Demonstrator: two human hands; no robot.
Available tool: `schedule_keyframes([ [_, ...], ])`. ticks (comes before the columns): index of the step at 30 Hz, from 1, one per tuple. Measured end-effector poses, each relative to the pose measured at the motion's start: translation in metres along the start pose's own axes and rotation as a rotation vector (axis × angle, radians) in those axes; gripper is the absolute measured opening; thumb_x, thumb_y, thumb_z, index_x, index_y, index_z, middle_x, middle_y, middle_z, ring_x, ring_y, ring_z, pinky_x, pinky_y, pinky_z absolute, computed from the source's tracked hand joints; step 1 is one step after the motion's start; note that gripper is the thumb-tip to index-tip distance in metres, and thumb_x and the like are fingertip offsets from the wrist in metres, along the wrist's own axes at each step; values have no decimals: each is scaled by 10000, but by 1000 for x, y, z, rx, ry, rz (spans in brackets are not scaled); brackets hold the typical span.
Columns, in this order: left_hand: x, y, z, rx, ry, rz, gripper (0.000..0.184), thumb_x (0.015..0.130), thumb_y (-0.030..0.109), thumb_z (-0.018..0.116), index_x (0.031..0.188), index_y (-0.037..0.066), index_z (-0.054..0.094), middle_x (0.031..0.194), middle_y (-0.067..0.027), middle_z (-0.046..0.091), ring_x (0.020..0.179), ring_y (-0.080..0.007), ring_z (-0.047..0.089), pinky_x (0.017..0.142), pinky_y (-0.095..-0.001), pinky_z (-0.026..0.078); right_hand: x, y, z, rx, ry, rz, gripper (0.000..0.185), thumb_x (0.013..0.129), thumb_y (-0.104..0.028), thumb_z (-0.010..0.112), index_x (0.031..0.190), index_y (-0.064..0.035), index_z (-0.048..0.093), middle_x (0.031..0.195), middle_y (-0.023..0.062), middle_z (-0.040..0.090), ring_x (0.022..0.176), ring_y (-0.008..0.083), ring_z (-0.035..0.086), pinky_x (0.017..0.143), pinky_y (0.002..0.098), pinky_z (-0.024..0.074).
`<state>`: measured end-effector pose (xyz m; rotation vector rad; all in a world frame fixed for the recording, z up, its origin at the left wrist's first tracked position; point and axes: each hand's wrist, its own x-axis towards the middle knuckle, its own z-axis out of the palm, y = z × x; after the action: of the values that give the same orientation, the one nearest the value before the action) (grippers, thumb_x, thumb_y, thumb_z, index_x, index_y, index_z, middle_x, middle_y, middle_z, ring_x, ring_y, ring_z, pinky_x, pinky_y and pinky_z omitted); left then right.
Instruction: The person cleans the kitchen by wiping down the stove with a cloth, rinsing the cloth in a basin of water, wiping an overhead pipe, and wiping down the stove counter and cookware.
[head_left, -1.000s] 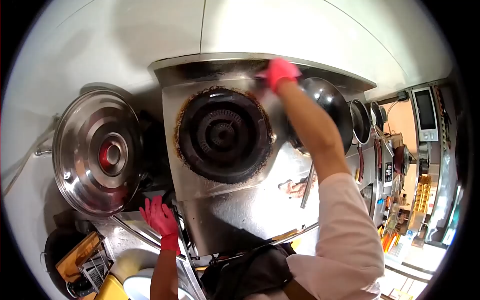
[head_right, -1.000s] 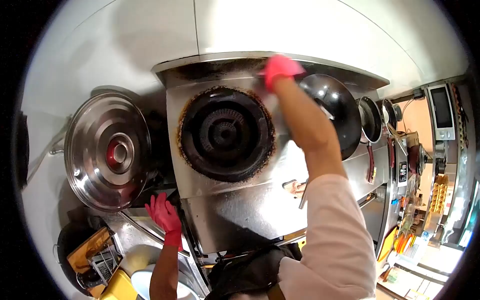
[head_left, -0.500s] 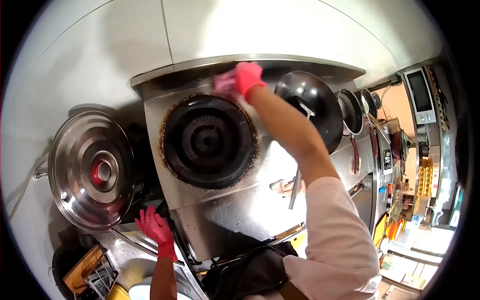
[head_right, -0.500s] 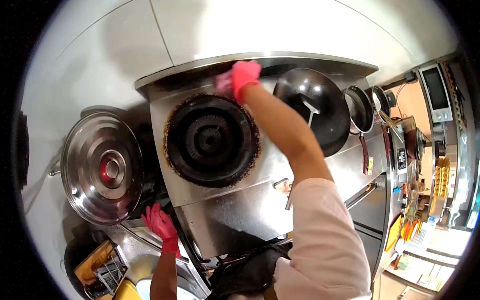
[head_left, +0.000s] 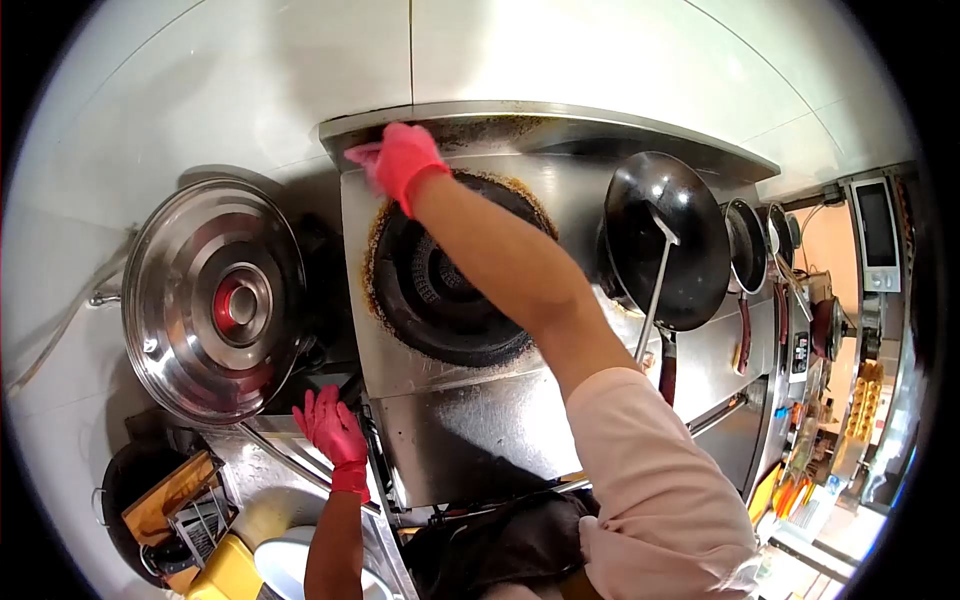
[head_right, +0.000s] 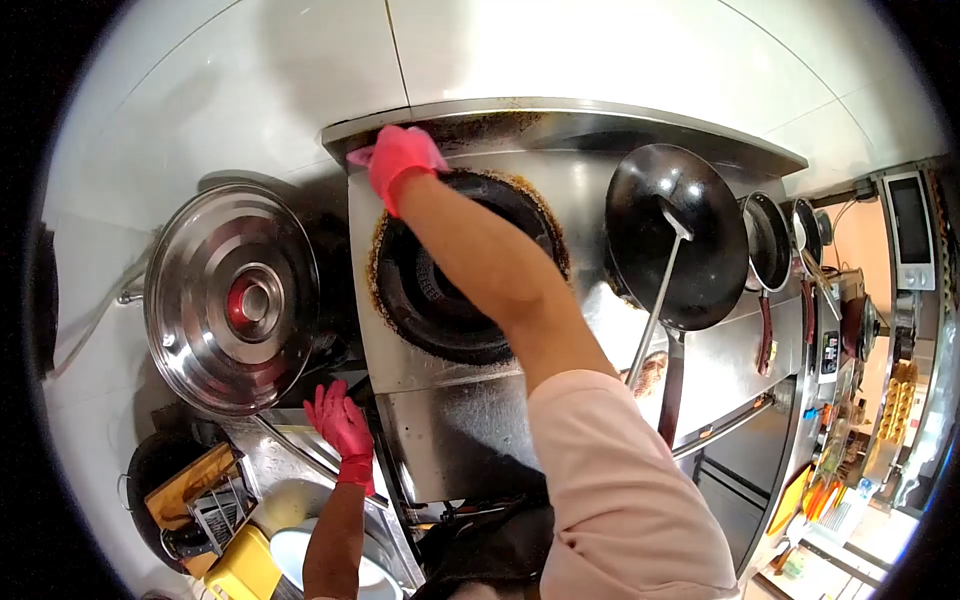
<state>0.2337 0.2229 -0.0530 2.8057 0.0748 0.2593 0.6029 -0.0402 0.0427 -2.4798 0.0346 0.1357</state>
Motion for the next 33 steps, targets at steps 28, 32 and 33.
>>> schedule_keyframes([
  [28, -2, -8, -1, -56, 20, -34, 314, 938, 200, 535, 1155, 50, 705, 1200, -100, 700, 1256, -368, 550, 1189, -551, 231, 20, 10, 12, 1112, 547, 340, 247, 1000, -247, 556, 891, -60, 675, 775, 22, 648, 634, 130, 562, 553, 300, 467],
  [32, -4, -12, -3, -84, -11, -53, 346, 943, 222, 536, 1189, 38, 695, 1229, -113, 687, 1283, -367, 529, 1201, -542, 218, -8, 104, -87, 579, 989, 437, 529, 968, -439, 515, 946, 55, 703, 901, 177, 729, 840, 293, 687, 758, 399, 534],
  [33, -4, -12, -3, -91, -10, -55, 348, 945, 227, 536, 1191, 38, 694, 1232, -116, 686, 1285, -365, 528, 1202, -542, 217, 6, 150, -94, 592, 1099, 423, 538, 980, -431, 497, 938, 71, 686, 882, 189, 722, 841, 314, 695, 759, 408, 532],
])
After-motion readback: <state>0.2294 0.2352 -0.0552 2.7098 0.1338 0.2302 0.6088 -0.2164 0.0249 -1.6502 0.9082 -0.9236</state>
